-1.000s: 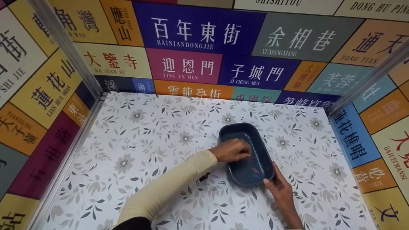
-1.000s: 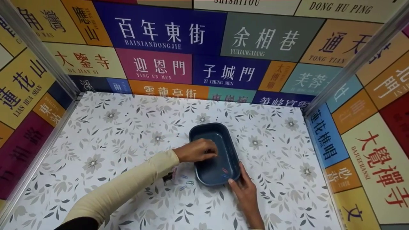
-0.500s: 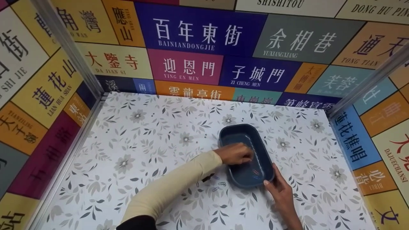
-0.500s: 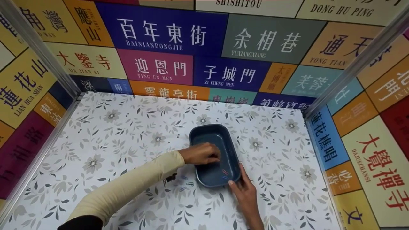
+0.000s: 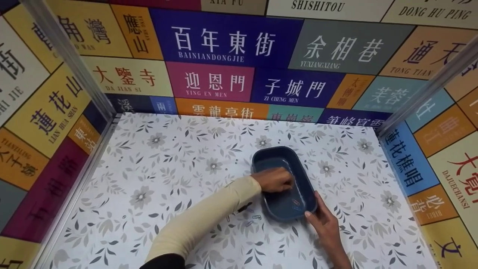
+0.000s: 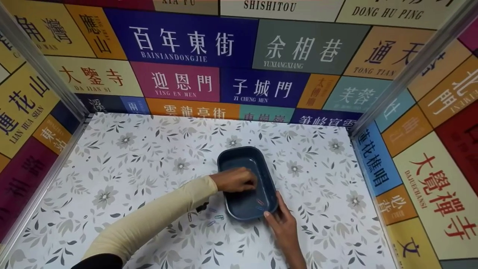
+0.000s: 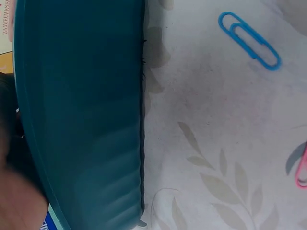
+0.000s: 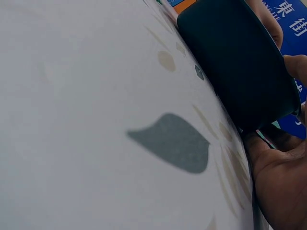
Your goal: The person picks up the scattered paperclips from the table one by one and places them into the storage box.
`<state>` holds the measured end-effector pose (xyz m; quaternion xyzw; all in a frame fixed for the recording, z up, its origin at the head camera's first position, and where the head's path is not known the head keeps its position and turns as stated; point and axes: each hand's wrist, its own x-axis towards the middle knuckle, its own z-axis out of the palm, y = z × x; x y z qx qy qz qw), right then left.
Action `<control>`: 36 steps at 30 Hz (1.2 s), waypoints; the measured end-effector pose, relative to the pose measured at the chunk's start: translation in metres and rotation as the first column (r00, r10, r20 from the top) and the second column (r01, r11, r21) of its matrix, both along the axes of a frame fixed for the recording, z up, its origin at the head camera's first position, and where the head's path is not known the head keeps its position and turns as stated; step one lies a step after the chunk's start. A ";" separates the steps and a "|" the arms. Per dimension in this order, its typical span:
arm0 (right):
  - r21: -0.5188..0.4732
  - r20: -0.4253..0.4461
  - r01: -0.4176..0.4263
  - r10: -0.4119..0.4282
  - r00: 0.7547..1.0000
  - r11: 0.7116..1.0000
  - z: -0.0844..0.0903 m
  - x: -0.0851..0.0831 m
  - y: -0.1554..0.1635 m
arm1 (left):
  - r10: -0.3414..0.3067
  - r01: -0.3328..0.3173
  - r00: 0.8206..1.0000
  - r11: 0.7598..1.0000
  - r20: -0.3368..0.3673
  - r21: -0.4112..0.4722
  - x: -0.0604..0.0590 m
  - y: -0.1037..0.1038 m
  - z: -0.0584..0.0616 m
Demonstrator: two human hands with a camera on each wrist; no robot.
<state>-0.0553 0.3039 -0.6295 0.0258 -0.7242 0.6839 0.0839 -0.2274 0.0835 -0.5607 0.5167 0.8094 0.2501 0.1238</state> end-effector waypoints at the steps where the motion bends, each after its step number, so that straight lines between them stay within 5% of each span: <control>1: 0.006 0.004 0.001 -0.001 1.000 1.000 0.000 0.000 0.000 | -0.001 0.001 1.000 1.000 0.003 0.001 0.000 0.000 0.000; 26: -0.003 0.011 -0.007 0.007 1.000 1.000 -0.002 -0.002 -0.001 | -0.017 0.007 0.998 0.990 -0.067 -0.138 0.002 0.024 -0.002; 36: 0.028 -0.006 0.007 -0.007 1.000 1.000 -0.003 0.001 0.003 | -0.012 0.007 0.998 0.997 -0.064 -0.080 0.000 0.024 0.008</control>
